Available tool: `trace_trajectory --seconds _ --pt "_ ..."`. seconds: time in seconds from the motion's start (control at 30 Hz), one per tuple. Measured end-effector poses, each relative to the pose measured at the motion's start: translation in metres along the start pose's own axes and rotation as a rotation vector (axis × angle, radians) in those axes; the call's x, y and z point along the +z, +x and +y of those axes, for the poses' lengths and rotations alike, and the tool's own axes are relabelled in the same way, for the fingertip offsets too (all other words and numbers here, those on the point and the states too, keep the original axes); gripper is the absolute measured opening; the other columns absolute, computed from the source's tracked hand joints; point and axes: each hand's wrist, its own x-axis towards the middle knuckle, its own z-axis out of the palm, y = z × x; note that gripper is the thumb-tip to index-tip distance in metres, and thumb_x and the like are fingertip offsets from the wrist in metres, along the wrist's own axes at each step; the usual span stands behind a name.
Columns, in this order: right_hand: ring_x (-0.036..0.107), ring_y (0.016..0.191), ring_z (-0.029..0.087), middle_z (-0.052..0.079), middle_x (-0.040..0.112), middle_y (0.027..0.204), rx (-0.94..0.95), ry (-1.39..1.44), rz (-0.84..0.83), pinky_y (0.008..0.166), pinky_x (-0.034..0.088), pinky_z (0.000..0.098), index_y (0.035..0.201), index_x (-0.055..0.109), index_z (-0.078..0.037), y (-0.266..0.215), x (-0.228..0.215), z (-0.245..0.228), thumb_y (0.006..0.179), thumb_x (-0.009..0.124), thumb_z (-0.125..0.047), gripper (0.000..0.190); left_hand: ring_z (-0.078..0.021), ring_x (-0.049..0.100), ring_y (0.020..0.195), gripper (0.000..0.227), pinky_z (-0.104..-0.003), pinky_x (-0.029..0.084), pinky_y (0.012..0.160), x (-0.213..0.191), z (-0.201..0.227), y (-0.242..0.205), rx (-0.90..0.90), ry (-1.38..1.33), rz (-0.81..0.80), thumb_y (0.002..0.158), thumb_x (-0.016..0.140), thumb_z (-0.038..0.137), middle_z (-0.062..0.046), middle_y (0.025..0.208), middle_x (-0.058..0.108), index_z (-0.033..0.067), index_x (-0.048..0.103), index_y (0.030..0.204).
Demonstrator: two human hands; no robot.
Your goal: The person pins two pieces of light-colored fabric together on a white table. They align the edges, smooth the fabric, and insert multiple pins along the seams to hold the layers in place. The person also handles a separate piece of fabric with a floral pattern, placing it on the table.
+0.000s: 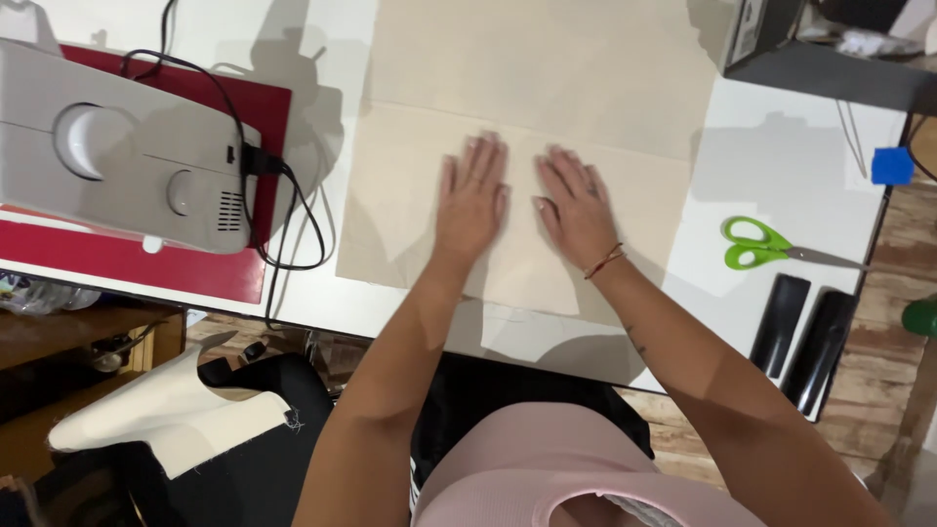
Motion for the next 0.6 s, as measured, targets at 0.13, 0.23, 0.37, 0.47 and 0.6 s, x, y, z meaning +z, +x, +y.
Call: trace_trajectory --seconds 0.13,0.23,0.37,0.47,0.6 --pt "0.045 0.145 0.033 0.017 0.049 0.157 -0.028 -0.185 0.009 0.114 0.035 0.0531 0.155 0.052 -0.011 -0.002 -0.012 0.021 0.103 0.063 -0.032 0.058 -0.0282 0.026 0.157 0.071 -0.060 0.021 0.124 -0.019 -0.057 0.010 -0.100 0.062 0.036 0.103 0.056 0.040 -0.007 0.170 0.025 0.0204 0.027 0.165" --pt "0.047 0.144 0.035 0.021 0.052 0.155 0.025 -0.255 0.029 0.113 0.037 0.0550 0.155 0.052 -0.004 -0.017 -0.021 0.038 0.103 0.065 -0.039 0.064 -0.0256 0.024 0.157 0.068 -0.055 0.023 0.125 -0.036 -0.097 0.008 -0.207 0.140 0.056 0.107 0.051 0.040 -0.004 0.172 0.022 0.0213 0.024 0.166" --pt "0.023 0.156 0.034 0.017 0.022 0.171 0.408 -0.187 -0.254 0.124 0.015 0.0551 0.166 0.025 -0.009 -0.040 -0.034 0.057 0.110 0.035 -0.046 0.067 -0.0232 0.022 0.157 0.062 -0.053 0.021 0.125 -0.037 -0.124 0.005 -0.273 0.178 0.059 0.111 0.041 0.043 0.000 0.172 0.020 0.0221 0.022 0.166" --pt "0.011 0.159 0.028 0.011 0.011 0.174 0.598 -0.165 -0.366 0.127 0.004 0.0534 0.168 0.012 -0.015 -0.041 -0.044 0.055 0.111 0.018 -0.050 0.067 -0.0229 0.021 0.158 0.064 -0.054 0.021 0.125 -0.035 -0.131 0.005 -0.273 0.206 0.047 0.111 0.039 0.046 0.000 0.172 0.017 0.0216 0.020 0.166" --pt "0.009 0.160 0.029 0.010 0.007 0.175 0.704 -0.232 -0.375 0.127 0.001 0.0574 0.168 0.007 -0.017 -0.045 -0.048 0.056 0.112 0.019 -0.046 0.064 -0.0234 0.018 0.158 0.066 -0.059 0.018 0.124 -0.036 -0.132 0.006 -0.275 0.189 0.015 0.110 0.039 0.047 -0.002 0.173 0.014 0.0197 0.018 0.167"
